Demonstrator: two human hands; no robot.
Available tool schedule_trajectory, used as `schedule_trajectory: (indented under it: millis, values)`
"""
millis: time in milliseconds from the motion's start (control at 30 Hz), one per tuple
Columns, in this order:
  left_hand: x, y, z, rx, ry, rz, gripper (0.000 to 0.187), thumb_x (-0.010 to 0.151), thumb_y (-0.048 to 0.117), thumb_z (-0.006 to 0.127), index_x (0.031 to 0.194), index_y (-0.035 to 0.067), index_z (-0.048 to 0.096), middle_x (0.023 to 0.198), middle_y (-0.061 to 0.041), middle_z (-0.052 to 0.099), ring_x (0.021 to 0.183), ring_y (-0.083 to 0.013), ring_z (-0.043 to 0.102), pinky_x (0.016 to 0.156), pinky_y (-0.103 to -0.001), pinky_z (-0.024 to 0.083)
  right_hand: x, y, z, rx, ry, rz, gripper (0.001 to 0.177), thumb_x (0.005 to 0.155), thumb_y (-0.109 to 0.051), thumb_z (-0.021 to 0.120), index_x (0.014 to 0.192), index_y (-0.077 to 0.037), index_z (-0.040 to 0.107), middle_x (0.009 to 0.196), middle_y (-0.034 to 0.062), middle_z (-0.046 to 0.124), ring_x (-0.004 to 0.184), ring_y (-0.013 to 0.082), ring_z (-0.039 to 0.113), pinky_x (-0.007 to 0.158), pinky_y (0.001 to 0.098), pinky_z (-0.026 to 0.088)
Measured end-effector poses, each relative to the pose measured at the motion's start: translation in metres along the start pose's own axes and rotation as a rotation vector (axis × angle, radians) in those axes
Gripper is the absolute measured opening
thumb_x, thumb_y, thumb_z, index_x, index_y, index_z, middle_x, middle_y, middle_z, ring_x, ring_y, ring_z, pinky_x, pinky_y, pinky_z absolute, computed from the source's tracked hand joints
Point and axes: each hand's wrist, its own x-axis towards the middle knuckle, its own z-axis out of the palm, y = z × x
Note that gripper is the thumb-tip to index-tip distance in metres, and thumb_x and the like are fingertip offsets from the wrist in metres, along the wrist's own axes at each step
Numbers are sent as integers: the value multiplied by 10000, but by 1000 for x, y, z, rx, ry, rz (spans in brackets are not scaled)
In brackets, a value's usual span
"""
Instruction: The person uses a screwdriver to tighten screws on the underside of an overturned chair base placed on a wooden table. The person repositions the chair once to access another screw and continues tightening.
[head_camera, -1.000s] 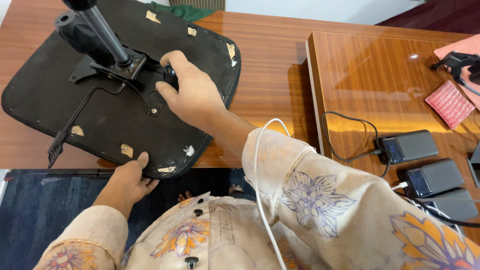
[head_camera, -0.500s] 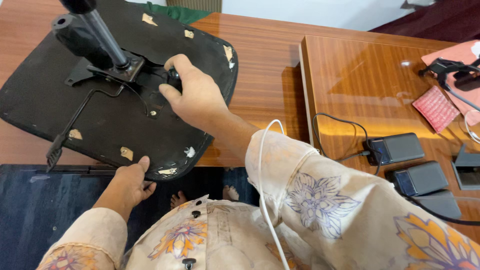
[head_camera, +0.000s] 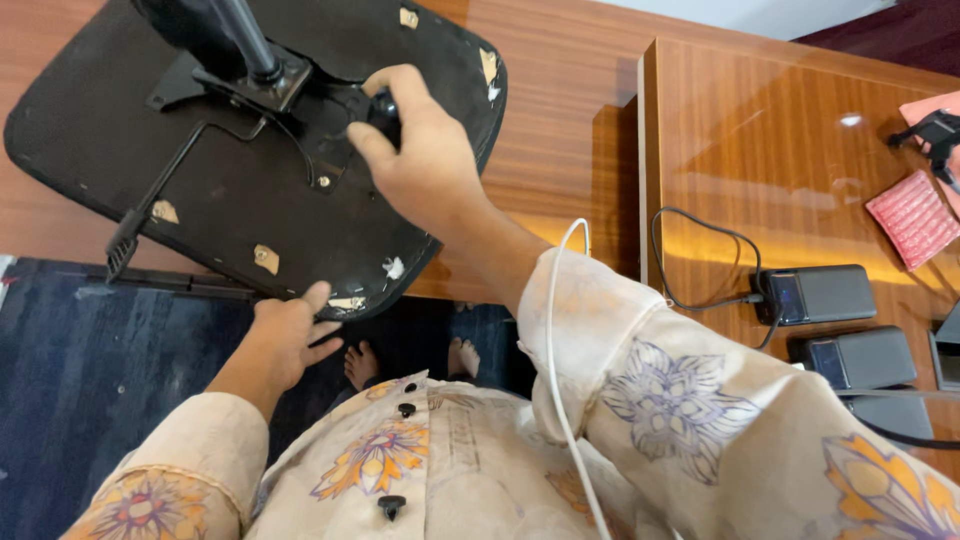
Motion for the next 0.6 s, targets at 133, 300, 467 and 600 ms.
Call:
schedule_trajectory:
  millis: [133, 300, 467, 600]
  values:
    - [-10, -11, 15, -7, -41, -8, 477, 978, 169, 624, 1389, 58, 410, 1384, -124, 576, 1178, -341, 662, 910, -468, 590, -8, 6, -3, 45, -23, 95, 369, 928, -217, 739, 1216, -130, 524, 906, 119, 720, 827, 302, 742, 756, 394, 575]
    - [-3, -22, 20, -171, -121, 64, 409, 961, 141, 625, 1322, 3, 491, 1331, -141, 619, 1136, -318, 690, 918, -439, 608, -17, 12, -1, 46, 8, 32, 370, 951, -213, 750, 1230, -135, 521, 909, 110, 718, 850, 279, 747, 758, 379, 577]
    - [-6, -29, 18, -166, -83, 85, 377, 955, 143, 648, 1270, 4, 495, 1274, -131, 616, 1113, -285, 680, 946, -446, 586, -29, 12, -4, 56, -6, 31, 358, 968, -191, 744, 1234, -122, 515, 856, 72, 691, 766, 203, 723, 704, 336, 576]
    - [-11, -33, 20, -177, -94, 177, 364, 917, 92, 680, 1233, 1, 523, 1237, -125, 638, 1071, -247, 695, 929, -382, 608, -35, 9, -6, 57, 13, -12, 343, 975, -175, 753, 1223, -112, 524, 848, 38, 679, 727, 134, 704, 688, 299, 579]
